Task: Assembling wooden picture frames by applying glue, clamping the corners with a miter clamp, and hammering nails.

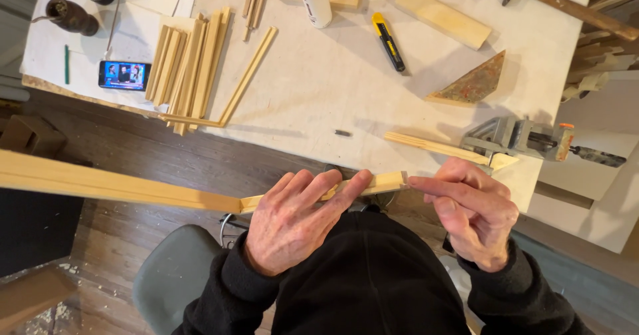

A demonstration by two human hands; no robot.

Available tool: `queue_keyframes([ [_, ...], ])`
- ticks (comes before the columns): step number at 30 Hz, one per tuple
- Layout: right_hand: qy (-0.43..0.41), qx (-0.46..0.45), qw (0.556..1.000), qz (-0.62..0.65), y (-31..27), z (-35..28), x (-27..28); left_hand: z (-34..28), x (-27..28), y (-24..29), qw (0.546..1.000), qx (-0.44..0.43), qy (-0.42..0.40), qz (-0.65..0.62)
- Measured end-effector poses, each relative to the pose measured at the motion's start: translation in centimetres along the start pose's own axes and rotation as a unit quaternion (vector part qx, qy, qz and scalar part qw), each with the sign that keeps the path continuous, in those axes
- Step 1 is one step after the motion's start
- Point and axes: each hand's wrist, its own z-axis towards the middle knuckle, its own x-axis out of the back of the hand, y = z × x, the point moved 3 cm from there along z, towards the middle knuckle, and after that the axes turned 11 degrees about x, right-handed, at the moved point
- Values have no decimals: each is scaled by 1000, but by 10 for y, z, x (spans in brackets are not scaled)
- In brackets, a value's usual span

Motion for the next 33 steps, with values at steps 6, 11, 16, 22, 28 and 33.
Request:
queue_keyframes([
  [6, 1, 8, 1000, -16, 0, 1, 4, 3, 0, 0, 1000, -3, -2, -2],
  [11, -5, -16, 999, -33, 2, 0, 2, 4, -1, -1, 1000, -6, -4, -14],
  [16, 26, 9, 1000, -12, 7, -3, 6, 4, 0, 0, 1000, 4, -10, -16],
  [22, 24, 32, 999, -7, 12, -3, 7, 4, -1, -1, 1000, -1, 0, -5],
  [28, -23, -57, 998, -32, 23, -1, 2, 7, -1, 1, 1000, -9, -6, -3],
  [33, -24, 33, 999, -17, 6, 4, 8, 9, 2, 3, 1000, -6, 0, -15],
])
